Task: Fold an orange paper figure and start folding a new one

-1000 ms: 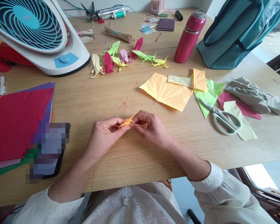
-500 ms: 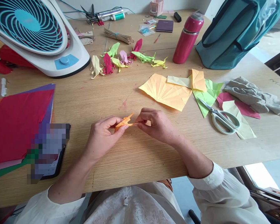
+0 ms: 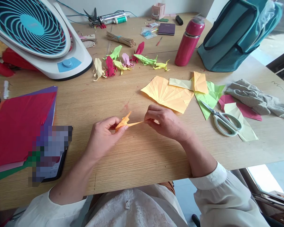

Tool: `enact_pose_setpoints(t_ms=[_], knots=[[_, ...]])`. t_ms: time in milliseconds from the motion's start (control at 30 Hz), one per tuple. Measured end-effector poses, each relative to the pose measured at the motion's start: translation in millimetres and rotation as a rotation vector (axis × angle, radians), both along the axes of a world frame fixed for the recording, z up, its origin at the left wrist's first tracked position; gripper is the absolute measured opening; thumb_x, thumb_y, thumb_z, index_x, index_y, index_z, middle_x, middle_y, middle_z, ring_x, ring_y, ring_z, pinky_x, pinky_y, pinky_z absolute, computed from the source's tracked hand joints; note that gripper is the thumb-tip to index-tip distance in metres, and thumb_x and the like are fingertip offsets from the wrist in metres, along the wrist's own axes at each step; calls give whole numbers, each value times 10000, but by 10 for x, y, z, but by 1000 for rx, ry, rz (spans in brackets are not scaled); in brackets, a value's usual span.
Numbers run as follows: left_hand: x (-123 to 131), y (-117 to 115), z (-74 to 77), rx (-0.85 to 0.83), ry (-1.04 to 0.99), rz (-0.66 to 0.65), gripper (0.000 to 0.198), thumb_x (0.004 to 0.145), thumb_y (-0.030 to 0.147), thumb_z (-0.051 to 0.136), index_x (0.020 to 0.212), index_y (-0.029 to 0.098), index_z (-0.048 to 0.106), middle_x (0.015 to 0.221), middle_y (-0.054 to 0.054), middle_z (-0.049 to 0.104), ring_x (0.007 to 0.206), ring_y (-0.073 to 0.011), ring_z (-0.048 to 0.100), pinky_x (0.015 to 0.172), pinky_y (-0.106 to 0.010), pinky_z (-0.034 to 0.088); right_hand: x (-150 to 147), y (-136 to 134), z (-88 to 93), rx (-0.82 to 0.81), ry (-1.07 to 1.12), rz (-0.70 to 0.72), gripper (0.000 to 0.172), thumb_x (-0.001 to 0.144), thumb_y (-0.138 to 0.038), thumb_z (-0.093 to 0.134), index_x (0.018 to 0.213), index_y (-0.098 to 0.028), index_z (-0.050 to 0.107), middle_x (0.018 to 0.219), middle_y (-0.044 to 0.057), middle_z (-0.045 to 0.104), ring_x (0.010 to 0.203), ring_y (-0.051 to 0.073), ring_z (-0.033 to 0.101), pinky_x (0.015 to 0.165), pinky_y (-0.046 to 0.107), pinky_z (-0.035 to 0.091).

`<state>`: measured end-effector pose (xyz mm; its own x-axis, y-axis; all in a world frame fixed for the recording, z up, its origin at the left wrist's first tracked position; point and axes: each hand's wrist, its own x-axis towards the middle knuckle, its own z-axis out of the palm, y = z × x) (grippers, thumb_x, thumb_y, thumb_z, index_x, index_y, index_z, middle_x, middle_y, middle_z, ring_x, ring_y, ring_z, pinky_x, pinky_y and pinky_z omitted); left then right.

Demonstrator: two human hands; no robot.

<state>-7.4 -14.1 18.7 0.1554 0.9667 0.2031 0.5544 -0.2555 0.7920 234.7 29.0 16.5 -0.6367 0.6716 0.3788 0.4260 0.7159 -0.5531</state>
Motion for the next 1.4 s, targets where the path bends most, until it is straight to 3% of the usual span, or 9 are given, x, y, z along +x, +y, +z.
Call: enact_pose_setpoints(t_ms=[133, 233, 433, 600, 733, 933, 1233, 1400], knots=[[-65, 71, -37, -198, -304, 3, 219, 835, 329, 698, 710, 175, 606, 665, 21, 575, 611, -107, 505, 572, -227, 387, 60, 25, 18, -23, 98, -207, 129, 932, -146, 564, 838, -185, 642, 826, 38, 613, 712, 147, 580, 651, 288, 451], [-78, 96, -49, -236, -416, -7, 239, 836, 374, 709, 744, 166, 634, 694, 2, 608, 637, -116, 531, 589, -231, 408, 18, 5, 29, -63, 139, -295, 115, 941, -172, 570, 876, -188, 664, 830, 34, 654, 717, 146, 593, 653, 289, 450], [-32, 54, -18, -128, -357, 56, 214, 828, 325, 716, 723, 166, 620, 686, 12, 582, 630, -106, 510, 579, -224, 397, -76, -65, 64, -155, 241, -322, 126, 949, -240, 594, 916, -170, 694, 862, 43, 682, 776, 146, 609, 671, 281, 446], [-14, 41, -55, -206, -478, 22, 245, 839, 366, 723, 735, 171, 618, 688, 9, 581, 644, -115, 533, 609, -236, 422, -233, -165, 27, -546, 445, -155, 245, 941, -408, 632, 948, -167, 675, 846, 29, 654, 768, 136, 585, 687, 276, 452], [34, 39, -92, -223, -544, -9, 228, 853, 356, 709, 747, 176, 617, 695, 19, 553, 656, -107, 511, 625, -225, 415, -438, -235, -64, -712, 549, -91, 289, 874, -454, 714, 958, -181, 666, 882, 29, 658, 805, 149, 601, 728, 291, 471], [136, 7, -141, -218, -512, -38, 185, 842, 314, 720, 763, 172, 631, 734, 15, 551, 702, -111, 502, 664, -222, 435, -537, -259, -116, -773, 682, -208, 317, 781, -478, 799, 844, -194, 674, 818, 17, 668, 744, 145, 590, 680, 285, 470], [222, -37, -200, -308, -597, -28, 302, 808, 410, 772, 755, 165, 604, 718, 29, 530, 689, -98, 490, 644, -206, 432, -571, -240, -130, -923, 804, -190, 354, 649, -450, 894, 749, -191, 674, 715, -9, 655, 675, 127, 584, 657, 278, 479], [197, -23, -254, -290, -531, -39, 310, 790, 410, 784, 746, 169, 595, 708, 29, 550, 672, -101, 507, 640, -210, 444, -548, -216, -122, -975, 773, -209, 358, 607, -440, 915, 693, -181, 684, 675, 1, 673, 646, 127, 586, 629, 273, 465]])
